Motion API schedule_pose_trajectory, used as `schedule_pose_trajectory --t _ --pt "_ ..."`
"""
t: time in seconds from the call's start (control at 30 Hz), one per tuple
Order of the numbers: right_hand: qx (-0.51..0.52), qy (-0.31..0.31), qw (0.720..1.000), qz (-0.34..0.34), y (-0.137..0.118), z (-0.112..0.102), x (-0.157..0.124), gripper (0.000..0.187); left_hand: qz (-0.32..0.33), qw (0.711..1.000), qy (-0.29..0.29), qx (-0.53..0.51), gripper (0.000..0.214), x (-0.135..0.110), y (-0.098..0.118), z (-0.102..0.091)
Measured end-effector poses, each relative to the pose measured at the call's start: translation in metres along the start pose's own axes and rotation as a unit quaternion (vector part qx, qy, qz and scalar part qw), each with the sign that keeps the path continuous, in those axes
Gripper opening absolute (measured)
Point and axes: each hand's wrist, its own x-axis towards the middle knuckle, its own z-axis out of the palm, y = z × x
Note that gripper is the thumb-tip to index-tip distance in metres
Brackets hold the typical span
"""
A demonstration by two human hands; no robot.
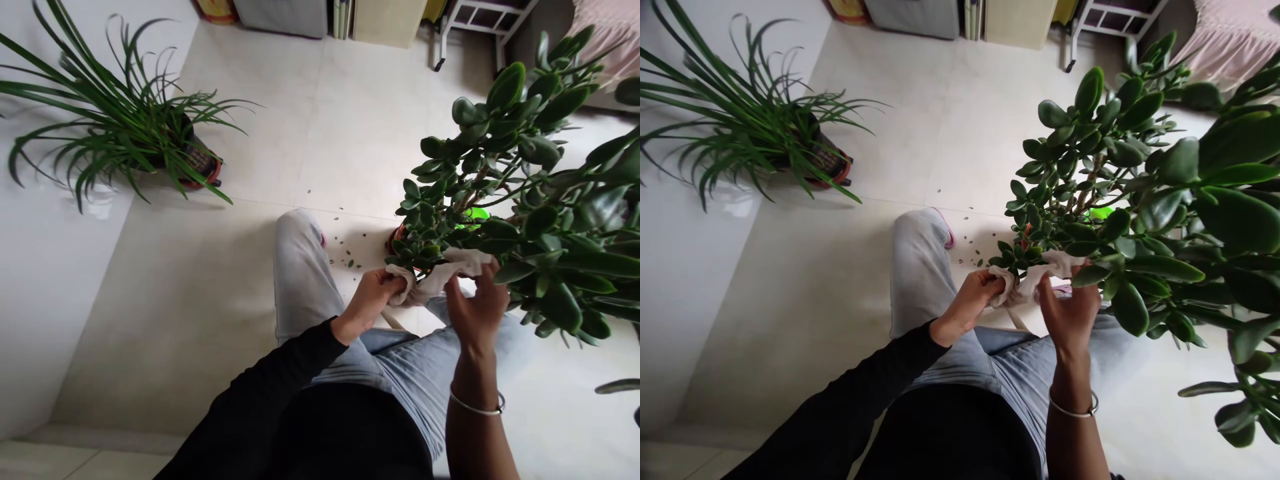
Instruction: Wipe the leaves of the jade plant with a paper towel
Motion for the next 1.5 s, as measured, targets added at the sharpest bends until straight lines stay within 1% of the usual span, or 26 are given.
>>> schedule_pose_trajectory --t 0.07,0.13,0.27,0.4,0.47,0.53,0.57,0.6,0.67,0.73,0.77,0.83,0.9,0.97,1.0,1.03,1.07,1.1,1.17,1.23,1.3,1.4,1.5 --pt "-0.055 -0.025 0.998 -0.025 -0.006 0.000 -0.002 0.031 0.006 1.000 -0.004 -0.006 0.036 0.000 -0.003 0.002" --pt "-0.084 -0.040 0.995 -0.047 -0.012 0.003 -0.001 0.035 0.010 1.000 -0.004 -0.013 0.038 0.000 -0.006 0.003" --pt "-0.095 -0.038 0.992 -0.070 -0.021 0.010 0.003 0.027 0.017 1.000 -0.004 -0.016 0.039 0.001 -0.010 0.003" --pt "-0.099 -0.025 0.992 -0.076 -0.017 0.010 0.005 0.025 0.021 1.000 -0.008 -0.001 0.036 0.002 -0.012 0.001" --pt "-0.098 -0.020 0.992 -0.073 -0.014 0.008 0.004 0.025 0.026 1.000 0.010 0.012 0.033 0.000 -0.014 -0.003" --pt "-0.092 -0.023 0.994 -0.060 -0.012 0.006 0.004 0.025 0.045 0.998 0.050 0.010 0.031 -0.004 -0.017 -0.009" --pt "-0.087 -0.025 0.995 -0.052 -0.011 0.006 0.003 0.027 0.068 0.995 0.077 0.002 0.031 -0.006 -0.020 -0.013" --pt "-0.080 -0.028 0.995 -0.044 -0.012 0.006 0.001 0.028 0.105 0.989 0.106 -0.007 0.031 -0.009 -0.022 -0.016" --pt "-0.067 -0.030 0.997 -0.032 -0.013 0.007 -0.002 0.028 0.208 0.965 0.157 0.001 0.029 -0.013 -0.024 -0.023" --pt "-0.061 -0.028 0.997 -0.026 -0.014 0.009 -0.006 0.026 0.318 0.927 0.187 0.065 0.023 -0.014 -0.021 -0.026" --pt "-0.060 -0.026 0.998 -0.024 -0.014 0.010 -0.008 0.026 0.362 0.906 0.187 0.116 0.020 -0.013 -0.016 -0.025" --pt "-0.057 -0.015 0.998 -0.026 -0.013 0.012 -0.012 0.025 0.422 0.861 0.160 0.234 0.020 -0.009 -0.003 -0.021" --pt "-0.050 -0.002 0.998 -0.031 -0.011 0.014 -0.014 0.025 0.442 0.815 0.118 0.355 0.028 -0.002 0.012 -0.015" --pt "-0.039 0.014 0.999 -0.030 -0.008 0.015 -0.016 0.024 0.426 0.773 0.117 0.455 0.024 0.005 0.024 -0.011" --pt "-0.032 0.020 0.999 -0.024 -0.006 0.016 -0.017 0.024 0.412 0.758 0.121 0.491 0.020 0.008 0.027 -0.011" --pt "-0.023 0.026 0.999 -0.015 -0.005 0.017 -0.018 0.024 0.396 0.750 0.123 0.516 0.017 0.011 0.030 -0.011" --pt "-0.010 0.032 0.999 -0.004 -0.003 0.018 -0.019 0.024 0.380 0.749 0.119 0.530 0.015 0.013 0.030 -0.012" --pt "0.005 0.039 0.999 0.010 -0.002 0.019 -0.021 0.025 0.367 0.753 0.109 0.534 0.015 0.015 0.030 -0.014" --pt "0.036 0.057 0.997 0.048 0.001 0.021 -0.024 0.028 0.349 0.772 0.087 0.524 0.018 0.018 0.028 -0.017" --pt "0.073 0.083 0.989 0.102 0.002 0.024 -0.029 0.031 0.347 0.790 0.079 0.499 0.022 0.019 0.025 -0.020" --pt "0.136 0.111 0.970 0.170 0.002 0.027 -0.035 0.036 0.357 0.797 0.089 0.480 0.025 0.019 0.023 -0.022" --pt "0.238 0.149 0.924 0.258 0.001 0.032 -0.044 0.038 0.373 0.794 0.111 0.467 0.029 0.018 0.023 -0.023" --pt "0.280 0.193 0.893 0.293 0.000 0.035 -0.052 0.033 0.391 0.799 0.121 0.440 0.031 0.012 0.023 -0.026"
